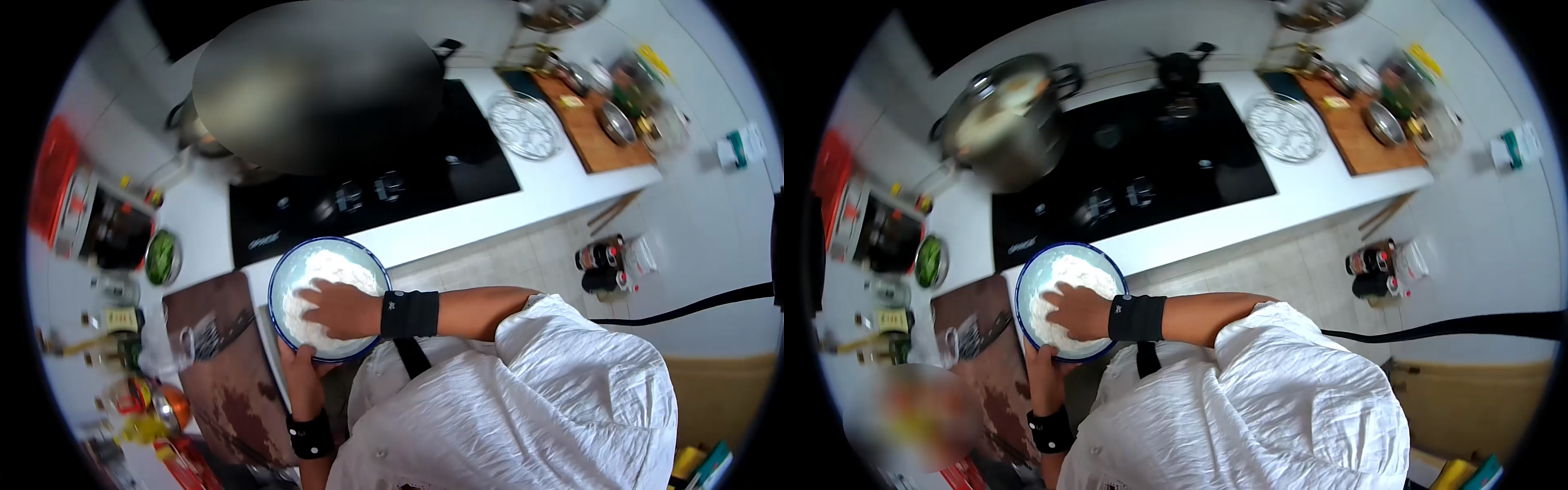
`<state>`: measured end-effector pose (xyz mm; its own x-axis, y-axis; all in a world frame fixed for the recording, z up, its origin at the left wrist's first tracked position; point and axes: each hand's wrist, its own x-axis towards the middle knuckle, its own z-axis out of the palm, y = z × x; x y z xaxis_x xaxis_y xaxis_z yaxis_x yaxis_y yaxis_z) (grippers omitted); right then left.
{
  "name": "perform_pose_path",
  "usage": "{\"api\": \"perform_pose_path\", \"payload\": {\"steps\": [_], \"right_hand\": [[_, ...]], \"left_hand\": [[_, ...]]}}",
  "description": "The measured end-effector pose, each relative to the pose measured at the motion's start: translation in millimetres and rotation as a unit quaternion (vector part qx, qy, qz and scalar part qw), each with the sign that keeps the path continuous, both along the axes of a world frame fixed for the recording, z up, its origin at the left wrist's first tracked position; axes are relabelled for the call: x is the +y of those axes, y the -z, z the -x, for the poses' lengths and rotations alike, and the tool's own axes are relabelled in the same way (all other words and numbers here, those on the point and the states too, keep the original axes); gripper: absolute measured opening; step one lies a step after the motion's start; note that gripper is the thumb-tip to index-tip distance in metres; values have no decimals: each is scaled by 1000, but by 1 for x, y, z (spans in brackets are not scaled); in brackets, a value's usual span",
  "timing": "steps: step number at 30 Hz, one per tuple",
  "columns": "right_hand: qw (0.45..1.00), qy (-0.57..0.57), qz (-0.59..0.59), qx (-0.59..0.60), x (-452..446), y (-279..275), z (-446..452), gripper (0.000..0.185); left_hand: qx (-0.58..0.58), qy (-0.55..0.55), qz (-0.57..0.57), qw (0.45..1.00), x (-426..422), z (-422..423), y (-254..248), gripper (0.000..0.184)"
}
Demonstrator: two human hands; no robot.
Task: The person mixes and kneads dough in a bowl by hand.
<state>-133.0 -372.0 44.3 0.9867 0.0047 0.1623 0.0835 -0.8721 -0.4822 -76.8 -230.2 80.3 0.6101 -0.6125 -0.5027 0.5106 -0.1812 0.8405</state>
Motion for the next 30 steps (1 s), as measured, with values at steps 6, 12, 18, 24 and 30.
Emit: {"api": "perform_pose_path", "payload": {"steps": [6, 12, 18, 24, 30], "right_hand": [[981, 154, 120, -4, -120, -5, 126, 20], [972, 224, 26, -65, -164, 19, 207, 24], [907, 407, 109, -10, -197, 15, 288, 11], [910, 414, 27, 0, -184, 14, 294, 15], [856, 502, 55, 110, -211, 0, 319, 14]], "left_hand": [[11, 96, -37, 995, -109, 80, 12, 54], [25, 212, -41, 976, -203, 145, 11, 53], [35, 312, -46, 948, -250, 195, 21, 60], [15, 388, -63, 919, -284, 207, 6, 59], [19, 407, -66, 911, -289, 221, 3, 55]]}}
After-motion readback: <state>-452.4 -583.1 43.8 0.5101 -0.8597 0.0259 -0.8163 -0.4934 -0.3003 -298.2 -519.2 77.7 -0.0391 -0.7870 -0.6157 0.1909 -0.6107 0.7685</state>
